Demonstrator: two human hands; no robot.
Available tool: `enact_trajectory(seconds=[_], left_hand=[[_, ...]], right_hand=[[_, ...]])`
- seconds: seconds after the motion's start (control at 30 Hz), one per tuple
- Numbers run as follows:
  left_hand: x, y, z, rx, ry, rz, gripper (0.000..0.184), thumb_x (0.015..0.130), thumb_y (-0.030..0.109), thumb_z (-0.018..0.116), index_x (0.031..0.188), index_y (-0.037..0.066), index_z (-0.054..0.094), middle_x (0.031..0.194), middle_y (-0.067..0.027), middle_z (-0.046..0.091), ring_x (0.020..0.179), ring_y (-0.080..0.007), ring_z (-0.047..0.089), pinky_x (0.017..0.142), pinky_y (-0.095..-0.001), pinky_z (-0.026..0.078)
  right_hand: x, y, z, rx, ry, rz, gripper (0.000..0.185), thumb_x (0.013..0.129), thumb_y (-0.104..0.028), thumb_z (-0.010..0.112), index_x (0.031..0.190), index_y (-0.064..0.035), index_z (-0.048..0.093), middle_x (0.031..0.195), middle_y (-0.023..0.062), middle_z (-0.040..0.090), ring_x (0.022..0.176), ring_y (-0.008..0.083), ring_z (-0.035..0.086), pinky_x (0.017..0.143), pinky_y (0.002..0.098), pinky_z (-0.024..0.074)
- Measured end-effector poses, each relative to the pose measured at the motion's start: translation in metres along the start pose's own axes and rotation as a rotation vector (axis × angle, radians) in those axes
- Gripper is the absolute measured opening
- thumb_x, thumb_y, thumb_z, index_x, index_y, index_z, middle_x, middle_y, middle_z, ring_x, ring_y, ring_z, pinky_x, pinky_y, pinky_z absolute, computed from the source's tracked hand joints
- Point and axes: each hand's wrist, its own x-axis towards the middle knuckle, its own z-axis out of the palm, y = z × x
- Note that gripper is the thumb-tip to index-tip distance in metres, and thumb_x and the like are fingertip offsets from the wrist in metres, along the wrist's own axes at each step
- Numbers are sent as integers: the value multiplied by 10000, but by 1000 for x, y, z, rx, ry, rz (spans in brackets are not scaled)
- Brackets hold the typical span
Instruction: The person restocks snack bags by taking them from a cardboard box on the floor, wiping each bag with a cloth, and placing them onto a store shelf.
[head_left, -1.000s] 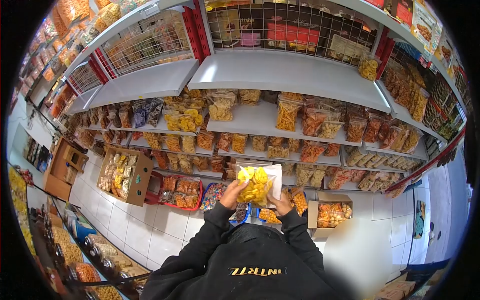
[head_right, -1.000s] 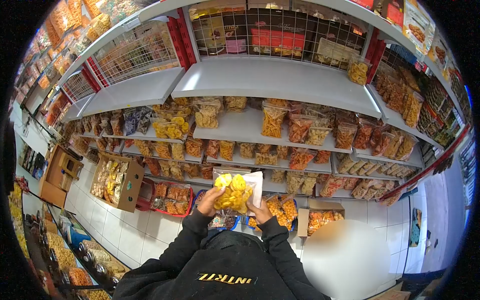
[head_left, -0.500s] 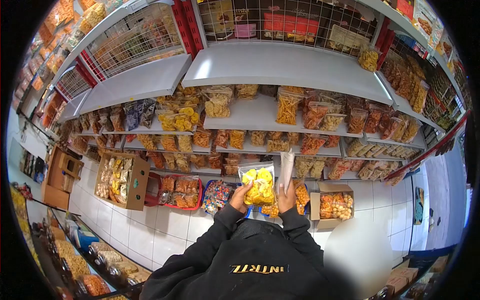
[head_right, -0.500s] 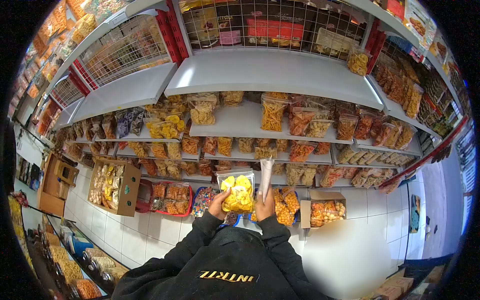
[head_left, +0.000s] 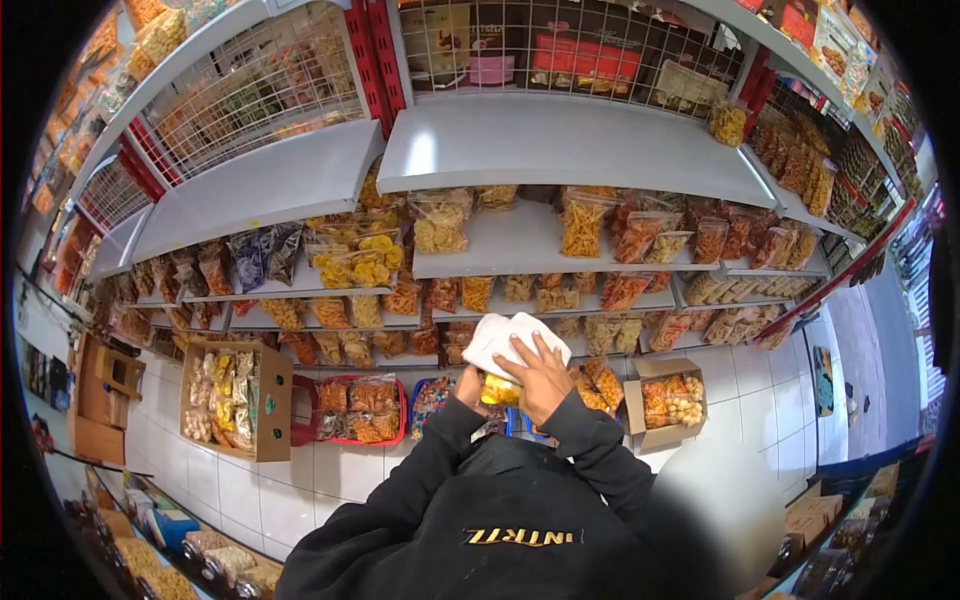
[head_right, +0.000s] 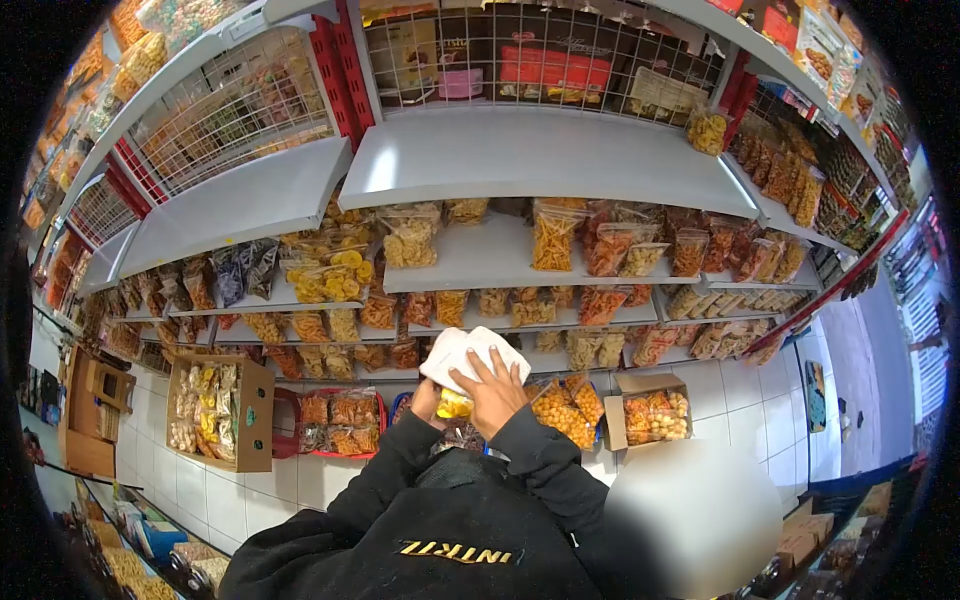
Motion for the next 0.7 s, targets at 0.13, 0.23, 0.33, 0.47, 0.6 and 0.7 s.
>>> enact_trajectory(seconds=[0.13, 0.23, 0.33, 0.47, 0.6, 0.7], left_hand=[[-4, 18, -44, -66, -95, 12, 468, 965, 345, 363, 1301, 34, 459, 1252, -135, 556, 1093, -278, 584, 918, -403, 488], [13, 27, -87, -104, -151, -29, 532, 974, 437, 342, 1295, 30, 460, 1232, -139, 572, 1085, -276, 592, 931, -402, 481], [15, 45, -96, -95, -103, -2, 598, 968, 512, 322, 1308, 35, 445, 1242, -138, 568, 1095, -259, 590, 941, -394, 473], [-8, 86, -76, 56, -194, -30, 755, 916, 640, 275, 1326, 23, 416, 1271, -146, 544, 1145, -246, 560, 969, -409, 454], [-2, 92, -84, 271, -279, -76, 554, 945, 414, 491, 1297, -9, 424, 1241, -143, 562, 1105, -243, 589, 923, -385, 498], [-4, 98, -77, 223, -299, -110, 485, 930, 301, 552, 1282, -10, 436, 1235, -141, 563, 1071, -231, 606, 906, -369, 510]], right_hand=[[-6, -32, 10, 46, 5, -99, 626, 711, 28, 458, 1285, -203, 550, 1448, 121, 360, 1354, 430, 236, 1072, 583, 239], [-20, -40, 7, 127, -32, -181, 599, 677, 37, 466, 1217, -176, 612, 1433, 143, 383, 1352, 409, 269, 1108, 462, 254], [-28, -15, 24, 305, 74, -57, 566, 720, 64, 459, 1241, -120, 578, 1331, 154, 490, 1269, 383, 410, 1052, 511, 344], [-24, 13, 68, 1013, 267, 577, 430, 848, 34, 457, 1277, 23, 486, 1226, 119, 557, 1025, 200, 584, 949, 345, 448], [4, 4, 112, 1677, 333, 684, 465, 907, -94, 537, 1343, 7, 410, 1217, 102, 568, 1069, 201, 575, 927, 324, 444], [22, -15, 114, 1808, 299, 607, 465, 930, -142, 547, 1343, 11, 394, 1243, 107, 550, 1099, 204, 561, 932, 338, 449]])
